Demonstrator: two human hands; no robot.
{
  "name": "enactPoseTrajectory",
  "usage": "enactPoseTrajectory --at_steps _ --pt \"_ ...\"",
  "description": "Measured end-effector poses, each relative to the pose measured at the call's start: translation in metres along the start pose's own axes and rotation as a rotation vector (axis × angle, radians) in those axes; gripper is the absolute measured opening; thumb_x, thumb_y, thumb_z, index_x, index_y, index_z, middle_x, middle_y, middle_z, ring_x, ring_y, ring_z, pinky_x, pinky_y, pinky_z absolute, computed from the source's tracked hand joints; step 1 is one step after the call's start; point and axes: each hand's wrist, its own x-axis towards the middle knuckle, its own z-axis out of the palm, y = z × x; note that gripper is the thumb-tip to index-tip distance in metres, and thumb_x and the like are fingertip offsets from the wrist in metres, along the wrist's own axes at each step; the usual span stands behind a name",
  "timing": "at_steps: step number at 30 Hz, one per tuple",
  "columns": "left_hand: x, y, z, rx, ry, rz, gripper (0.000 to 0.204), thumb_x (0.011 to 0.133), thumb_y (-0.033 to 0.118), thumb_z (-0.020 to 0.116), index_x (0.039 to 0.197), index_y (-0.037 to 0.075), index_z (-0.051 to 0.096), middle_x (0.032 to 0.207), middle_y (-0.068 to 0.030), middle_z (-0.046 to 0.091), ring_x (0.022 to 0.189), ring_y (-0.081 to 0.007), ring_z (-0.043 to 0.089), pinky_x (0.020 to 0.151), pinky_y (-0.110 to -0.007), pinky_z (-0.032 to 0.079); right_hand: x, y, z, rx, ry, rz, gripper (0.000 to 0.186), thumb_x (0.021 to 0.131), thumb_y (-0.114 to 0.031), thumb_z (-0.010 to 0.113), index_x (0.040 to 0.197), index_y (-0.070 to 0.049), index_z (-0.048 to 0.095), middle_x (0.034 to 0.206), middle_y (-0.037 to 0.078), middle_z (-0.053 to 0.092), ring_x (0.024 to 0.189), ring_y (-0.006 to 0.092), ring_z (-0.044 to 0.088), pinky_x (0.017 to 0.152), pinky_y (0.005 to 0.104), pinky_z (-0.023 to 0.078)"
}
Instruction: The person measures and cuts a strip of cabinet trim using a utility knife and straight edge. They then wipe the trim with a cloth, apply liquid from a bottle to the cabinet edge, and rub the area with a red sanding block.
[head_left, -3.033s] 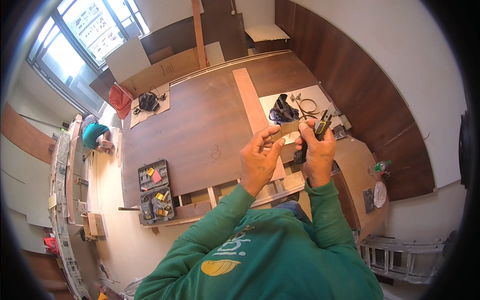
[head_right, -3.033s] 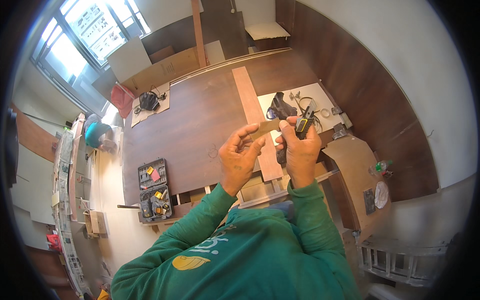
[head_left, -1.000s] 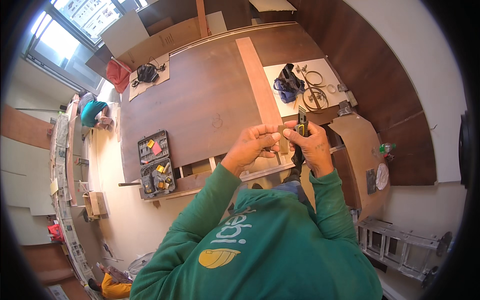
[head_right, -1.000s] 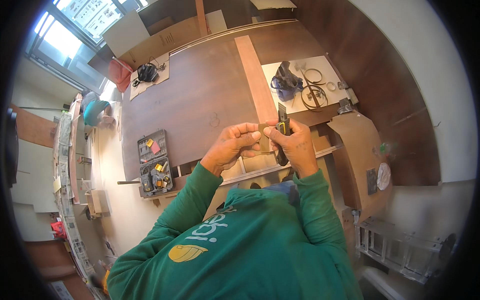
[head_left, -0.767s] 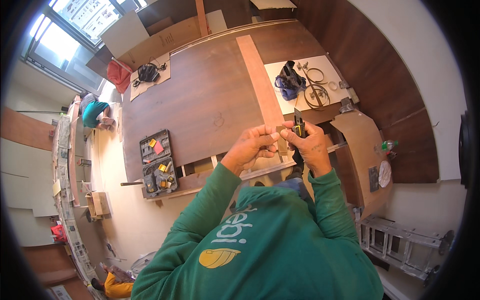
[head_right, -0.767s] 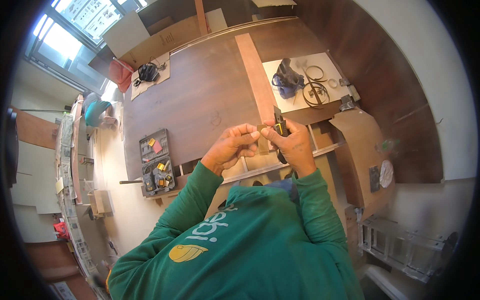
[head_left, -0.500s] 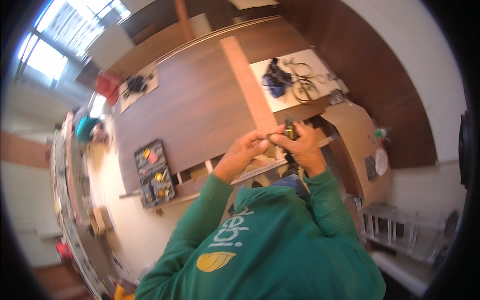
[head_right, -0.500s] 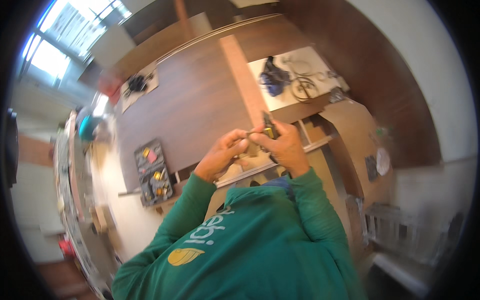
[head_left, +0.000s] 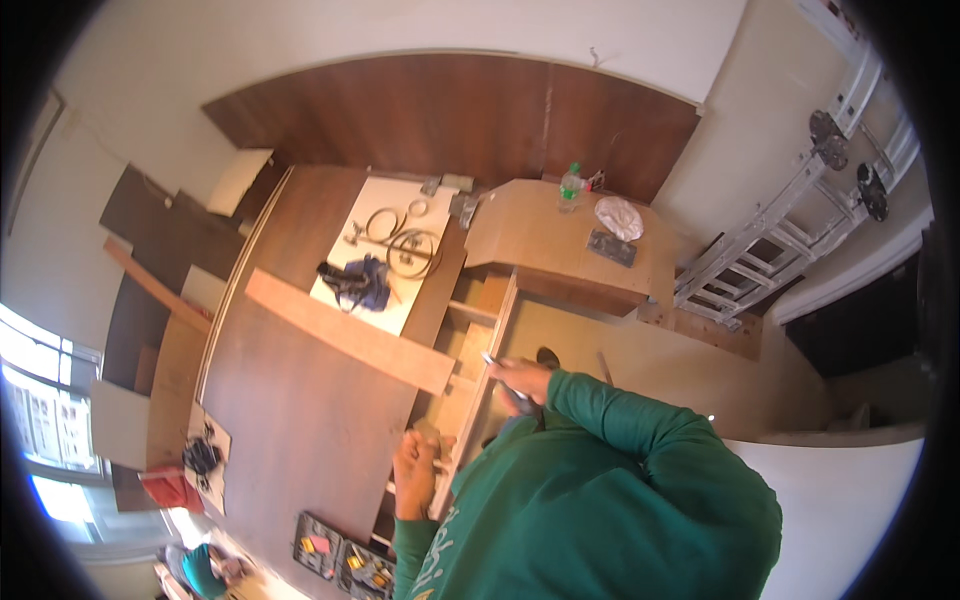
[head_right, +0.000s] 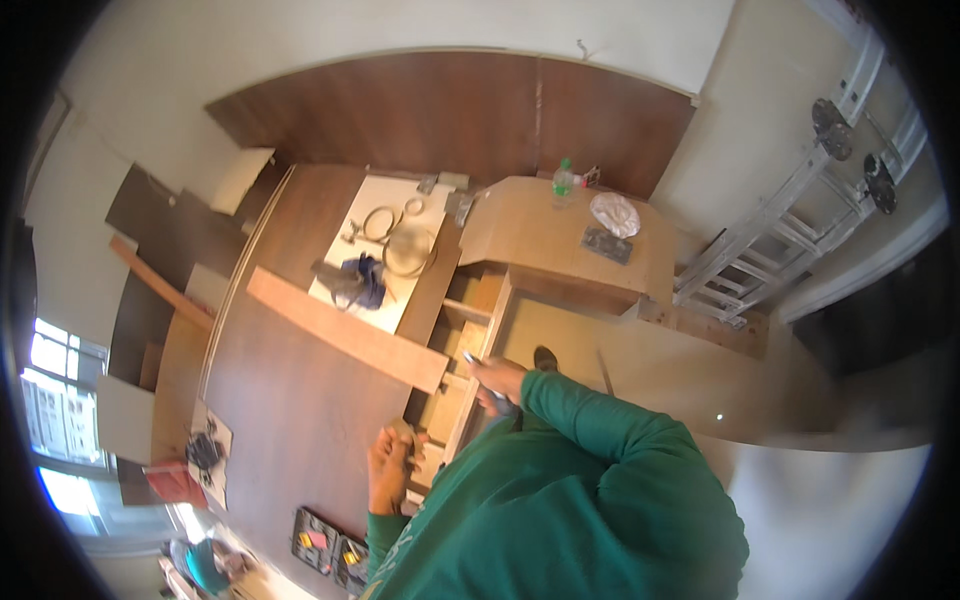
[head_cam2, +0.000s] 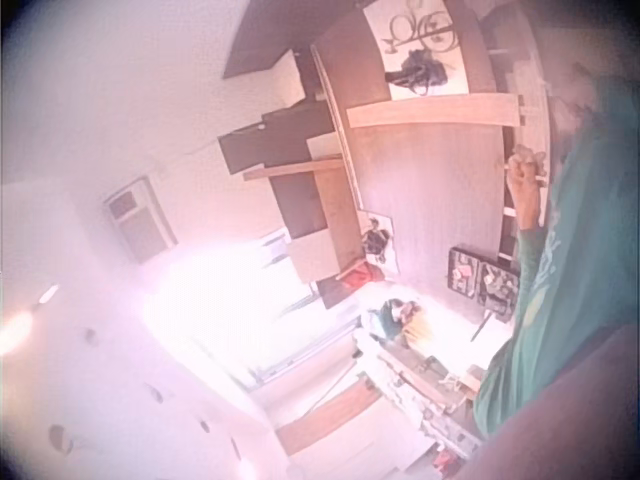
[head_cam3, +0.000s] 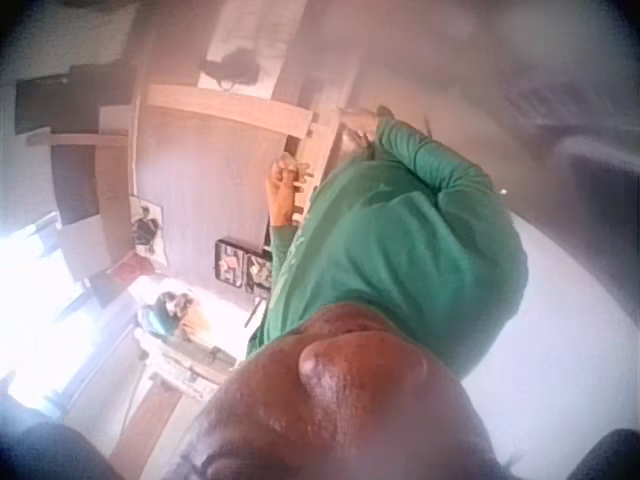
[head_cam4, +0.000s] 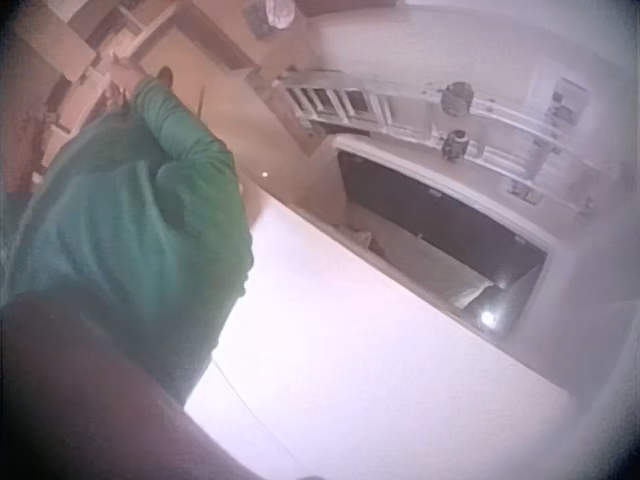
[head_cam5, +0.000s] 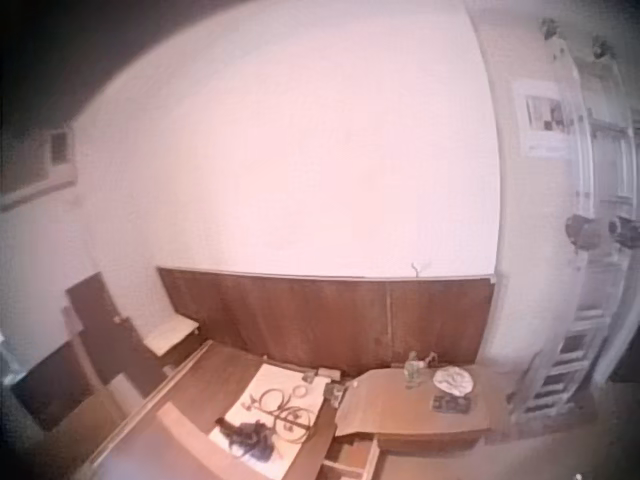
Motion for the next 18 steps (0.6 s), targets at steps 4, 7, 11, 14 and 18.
enactPoseTrajectory --at_steps 4,7,11,14,18 --pt "0.017 -0.013 0.029 -0.045 -0.006 -0.103 0.013 0.107 0.019 0.06 0.107 0.006 0.062 0.104 -0.01 0.08 0.068 -0.0065 0.059 0.057 -0.023 0.047 0.021 0.038 -0.074 -0.056 0.18 0.139 0.065 0.111 -0.057 0.043 0.11 0.004 0.067 0.056 0.01 0.058 0.041 0.0215 0.057 0.042 0.0362 0.048" --pt "0.045 0.003 0.066 0.002 -0.047 -0.139 0.012 0.107 0.017 0.061 0.107 0.005 0.062 0.105 -0.0099 0.08 0.068 -0.0064 0.059 0.057 -0.022 0.047 0.007 0.012 -0.11 -0.05 0.167 0.071 0.062 0.111 -0.056 0.048 0.097 0.001 0.065 0.066 0.006 0.059 0.047 0.0156 0.055 0.042 0.033 0.05" --pt "0.099 0.043 0.12 0.082 -0.14 -0.048 0.013 0.107 0.018 0.061 0.109 0.005 0.062 0.106 -0.01 0.08 0.069 -0.0067 0.06 0.06 -0.023 0.049 0.005 -0.025 -0.153 -0.15 0.252 -0.045 0.052 0.11 -0.044 0.05 0.104 0.005 0.064 0.069 0.008 0.062 0.047 0.017 0.057 0.044 0.0346 0.051" --pt "0.141 0.073 0.15 0.114 -0.151 0.038 0.014 0.107 0.018 0.061 0.112 0.005 0.062 0.107 -0.0098 0.08 0.071 -0.0071 0.061 0.061 -0.023 0.051 0.026 -0.024 -0.205 -0.138 0.235 -0.112 0.045 0.109 -0.03 0.051 0.135 0.007 0.05 0.079 0.012 0.066 0.053 0.0191 0.061 0.048 0.0368 0.053" --pt "0.163 0.09 0.164 0.08 -0.072 0.016 0.016 0.108 0.019 0.061 0.115 0.005 0.061 0.108 -0.01 0.08 0.072 -0.0072 0.061 0.062 -0.024 0.053 0.04 -0.02 -0.257 -0.132 0.203 -0.085 0.08 0.108 -0.013 0.049 0.17 -0.004 0.0 0.097 0.013 0.065 0.063 0.0176 0.059 0.057 0.0358 0.054"
